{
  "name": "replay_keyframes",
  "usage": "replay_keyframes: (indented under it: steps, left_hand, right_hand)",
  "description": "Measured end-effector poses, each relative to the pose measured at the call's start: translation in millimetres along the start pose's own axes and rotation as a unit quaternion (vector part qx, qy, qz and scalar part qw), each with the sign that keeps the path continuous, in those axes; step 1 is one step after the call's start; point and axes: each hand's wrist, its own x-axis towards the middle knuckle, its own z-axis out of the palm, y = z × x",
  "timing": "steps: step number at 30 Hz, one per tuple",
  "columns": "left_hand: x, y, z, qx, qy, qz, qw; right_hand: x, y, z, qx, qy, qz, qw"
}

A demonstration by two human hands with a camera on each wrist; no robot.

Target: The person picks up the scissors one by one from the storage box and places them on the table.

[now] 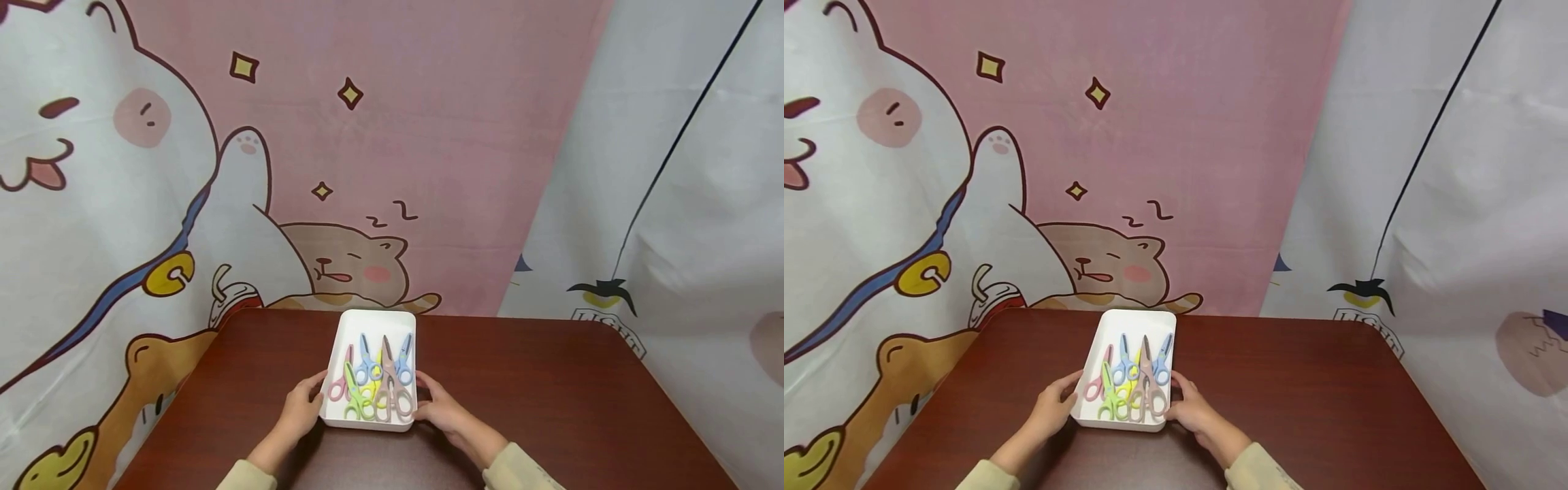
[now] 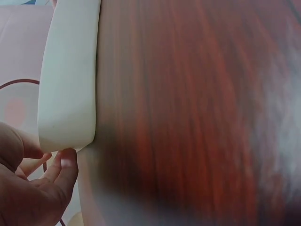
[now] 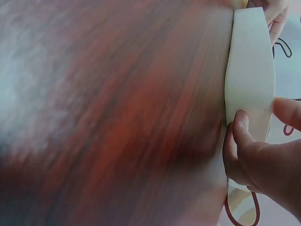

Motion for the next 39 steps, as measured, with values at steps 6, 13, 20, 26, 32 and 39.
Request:
replay_keyframes:
  steps: [6,13,20,26,32,39]
  left_hand:
    - [-1.2,7.0,9.0,-0.012,-0.002,0.007,0.9999]
    - [-0.8,14.7,17.0,-0.018,0.000,0.017,0.9997]
    - [-1.0,21.5,23.1,-0.026,-0.008,0.029,0.9992]
    - [-2.5,26.1,30.6,-0.034,-0.015,0.029,0.9989]
    - [-1.5,28.8,38.8,-0.059,-0.021,0.028,0.9976]
    - [-3.5,33.3,47.4,-0.077,-0.022,0.037,0.9961]
  right_hand:
    - [-5,1,-11.8,-0.003,0.002,0.009,1.000]
    - [-11,1,-23.5,-0.003,0.006,0.017,1.000]
    - [-14,6,-35.8,0.001,0.010,0.021,1.000]
    - [-18,10,-46.6,0.005,0.004,0.020,1.000]
    - [-21,12,-56.6,0.019,-0.006,0.017,1.000]
    - [-25,12,-67.0,0.023,-0.014,0.023,0.999]
